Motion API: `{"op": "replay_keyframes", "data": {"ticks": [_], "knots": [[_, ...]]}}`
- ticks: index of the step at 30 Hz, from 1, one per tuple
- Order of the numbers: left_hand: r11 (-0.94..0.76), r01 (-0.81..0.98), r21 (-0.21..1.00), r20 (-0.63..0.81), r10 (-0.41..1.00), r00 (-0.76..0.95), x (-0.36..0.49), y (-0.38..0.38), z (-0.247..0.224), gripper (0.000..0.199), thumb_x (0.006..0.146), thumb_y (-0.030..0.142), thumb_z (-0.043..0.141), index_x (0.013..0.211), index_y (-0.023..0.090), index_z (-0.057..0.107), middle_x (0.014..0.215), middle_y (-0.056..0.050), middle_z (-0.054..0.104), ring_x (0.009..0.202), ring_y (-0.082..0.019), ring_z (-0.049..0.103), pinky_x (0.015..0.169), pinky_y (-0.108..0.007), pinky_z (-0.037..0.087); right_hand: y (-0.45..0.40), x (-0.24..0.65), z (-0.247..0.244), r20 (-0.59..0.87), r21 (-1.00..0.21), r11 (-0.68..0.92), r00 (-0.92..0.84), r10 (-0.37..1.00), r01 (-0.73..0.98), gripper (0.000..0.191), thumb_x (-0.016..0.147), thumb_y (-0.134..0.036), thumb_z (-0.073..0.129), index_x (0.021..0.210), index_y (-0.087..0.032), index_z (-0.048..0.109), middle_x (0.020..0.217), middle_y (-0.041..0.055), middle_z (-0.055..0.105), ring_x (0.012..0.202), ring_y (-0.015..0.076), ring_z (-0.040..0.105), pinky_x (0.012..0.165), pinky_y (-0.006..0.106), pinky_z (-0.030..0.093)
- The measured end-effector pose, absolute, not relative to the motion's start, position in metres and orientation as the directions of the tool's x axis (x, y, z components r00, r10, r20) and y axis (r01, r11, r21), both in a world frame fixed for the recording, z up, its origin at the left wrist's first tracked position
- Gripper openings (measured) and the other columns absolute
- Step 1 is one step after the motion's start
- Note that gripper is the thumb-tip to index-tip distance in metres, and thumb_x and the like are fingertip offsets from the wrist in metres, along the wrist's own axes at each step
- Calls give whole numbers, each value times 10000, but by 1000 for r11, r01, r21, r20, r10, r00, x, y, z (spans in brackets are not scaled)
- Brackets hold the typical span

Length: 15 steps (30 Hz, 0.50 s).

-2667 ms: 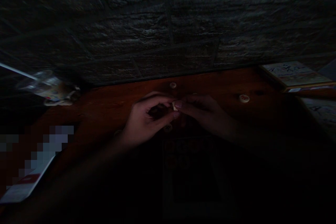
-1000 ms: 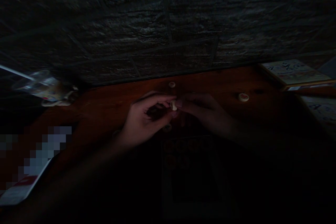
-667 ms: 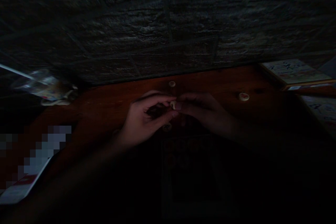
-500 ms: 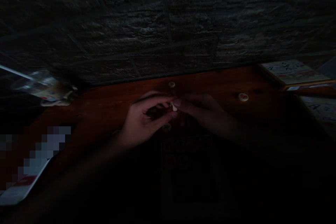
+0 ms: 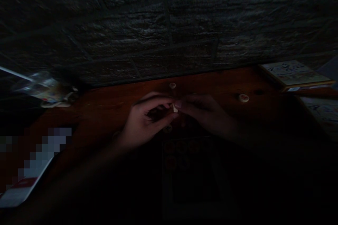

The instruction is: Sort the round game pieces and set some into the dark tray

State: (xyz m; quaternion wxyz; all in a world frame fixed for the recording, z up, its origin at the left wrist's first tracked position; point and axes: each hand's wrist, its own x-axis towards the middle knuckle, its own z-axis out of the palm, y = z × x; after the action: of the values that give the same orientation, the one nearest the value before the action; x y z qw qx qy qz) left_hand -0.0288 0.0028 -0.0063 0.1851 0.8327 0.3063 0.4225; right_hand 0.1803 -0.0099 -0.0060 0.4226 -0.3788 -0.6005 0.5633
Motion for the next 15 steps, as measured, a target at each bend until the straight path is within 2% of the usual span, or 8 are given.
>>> {"op": "replay_keyframes", "data": {"ticks": [4,9,13,15], "knots": [[-760,347,549,595,647,476,-29,3,-5,312,858,170,819,1160,223,759,1043,-52,729,942,-175,708,840,-301,602,-9,180,-7,92,-996,94,-352,931,-12,358,842,-522,787,777,-175,723,668,-4,682,618,125,627,572,240,467],[-686,396,610,537,726,431,-30,4,-7,412,827,225,855,1219,227,728,995,-32,718,896,-169,705,830,-296,588,-8,180,-10,91,-994,65,-357,930,-85,320,816,-442,827,963,-170,743,757,-5,720,597,109,637,566,236,504],[-626,371,685,489,774,402,-29,3,-9,335,835,259,857,1143,200,740,920,-25,740,805,-154,706,743,-266,575,-9,180,-11,52,-996,22,-334,941,-92,361,801,-411,843,1042,-169,725,769,-8,719,580,113,655,542,237,514],[-630,358,689,495,771,402,-28,3,-9,307,838,250,860,1121,200,754,910,-21,755,806,-150,716,756,-260,580,-9,180,-11,42,-995,8,-345,938,-101,352,799,-403,844,1032,-171,717,766,-11,720,571,111,657,527,232,510]]}}
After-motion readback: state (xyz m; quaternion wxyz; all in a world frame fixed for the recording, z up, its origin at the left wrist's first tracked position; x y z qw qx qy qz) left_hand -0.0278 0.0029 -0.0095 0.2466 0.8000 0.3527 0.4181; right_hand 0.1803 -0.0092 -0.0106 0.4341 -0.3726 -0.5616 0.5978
